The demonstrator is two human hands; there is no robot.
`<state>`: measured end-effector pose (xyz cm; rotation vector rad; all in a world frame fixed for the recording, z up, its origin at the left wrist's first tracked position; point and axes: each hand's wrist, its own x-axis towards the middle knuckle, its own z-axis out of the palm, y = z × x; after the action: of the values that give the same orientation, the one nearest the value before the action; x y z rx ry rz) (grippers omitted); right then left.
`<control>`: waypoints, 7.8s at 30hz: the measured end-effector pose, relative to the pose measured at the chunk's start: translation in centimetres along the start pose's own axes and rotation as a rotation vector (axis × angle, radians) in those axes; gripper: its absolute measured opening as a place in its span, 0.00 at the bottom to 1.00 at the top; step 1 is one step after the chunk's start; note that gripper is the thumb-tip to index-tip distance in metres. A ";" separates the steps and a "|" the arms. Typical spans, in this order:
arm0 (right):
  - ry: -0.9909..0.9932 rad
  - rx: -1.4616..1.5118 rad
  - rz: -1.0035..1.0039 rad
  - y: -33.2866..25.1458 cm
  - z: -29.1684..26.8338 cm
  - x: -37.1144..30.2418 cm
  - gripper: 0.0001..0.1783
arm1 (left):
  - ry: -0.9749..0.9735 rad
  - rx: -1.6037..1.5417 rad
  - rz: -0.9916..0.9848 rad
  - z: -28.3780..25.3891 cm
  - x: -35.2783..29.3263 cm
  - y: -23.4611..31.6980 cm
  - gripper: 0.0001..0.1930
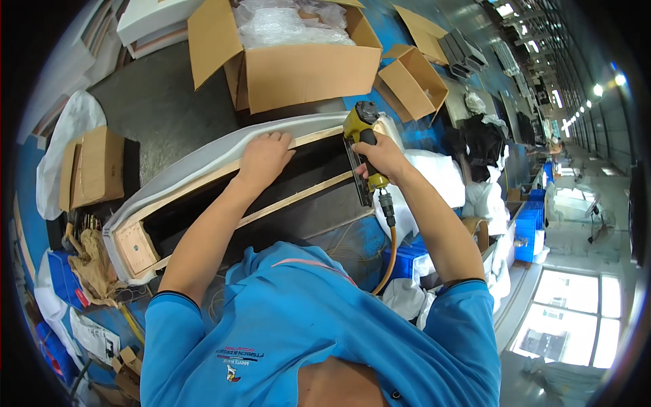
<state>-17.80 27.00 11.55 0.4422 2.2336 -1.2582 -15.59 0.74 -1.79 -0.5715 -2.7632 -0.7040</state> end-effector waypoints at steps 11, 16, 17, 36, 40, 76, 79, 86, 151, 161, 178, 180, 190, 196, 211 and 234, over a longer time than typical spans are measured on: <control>-0.037 -0.039 -0.034 -1.2 3.5 -1.1 0.20 | -0.001 0.001 0.038 0.5 0.2 -0.5 0.14; -0.124 -0.030 -0.071 -1.9 7.4 -2.3 0.18 | -0.097 -0.106 0.013 0.0 -1.0 -2.2 0.19; -0.102 -0.044 -0.055 -1.8 7.2 -2.3 0.18 | -0.049 -0.007 0.020 -1.8 -1.6 -1.9 0.22; -0.305 -0.022 -0.130 -3.1 12.4 -5.0 0.19 | -0.296 -0.179 -0.371 -10.6 -8.5 -7.6 0.30; -0.253 -0.149 -0.135 -4.2 13.5 -5.7 0.19 | -0.236 -0.196 -0.360 -11.2 -8.9 -7.3 0.27; 0.344 0.684 -0.413 15.4 -13.2 -4.2 0.18 | 1.120 -0.438 -1.261 -11.5 -34.2 2.2 0.15; -0.166 0.956 -0.624 15.5 -11.3 -5.2 0.27 | 0.740 -0.733 -1.090 -10.2 -28.0 8.9 0.13; -0.501 1.027 -0.595 9.4 5.7 -5.7 0.35 | 0.138 -1.615 -0.506 -5.4 -13.3 16.8 0.22; 0.651 -0.226 -0.005 -4.9 40.4 -11.5 0.49 | 0.607 0.342 -1.801 -18.1 -92.5 -64.9 0.19; 0.528 -0.052 0.012 -4.2 39.2 -11.4 0.44 | 0.104 0.010 -2.077 -19.8 -92.0 -59.8 0.31; 0.487 0.266 -0.158 1.9 35.6 -9.7 0.30 | 0.892 -0.981 -0.960 -21.8 -58.3 -21.6 0.16; 0.325 0.333 -0.281 4.5 34.4 -10.0 0.29 | 0.814 -0.962 -0.822 -23.9 -52.7 -17.4 0.14; 0.120 1.076 -0.499 3.7 30.4 -15.9 0.36 | 0.120 -0.917 -0.441 -24.4 -25.7 3.8 0.07; 0.280 1.087 -0.528 7.7 26.6 -18.1 0.35 | 0.304 -0.866 -0.335 -20.5 -22.6 7.3 0.05; 0.451 1.414 -0.420 11.9 19.0 -15.7 0.39 | -0.175 -0.812 0.108 -15.8 -17.6 11.7 0.19; 0.020 0.682 -0.541 11.9 -4.4 -8.7 0.16 | 0.024 -0.405 -0.100 -1.4 2.0 15.8 0.14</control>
<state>-5.85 36.67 10.45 0.0740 1.9459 -2.3169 -10.49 13.40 6.45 -0.4944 -2.6514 -1.2994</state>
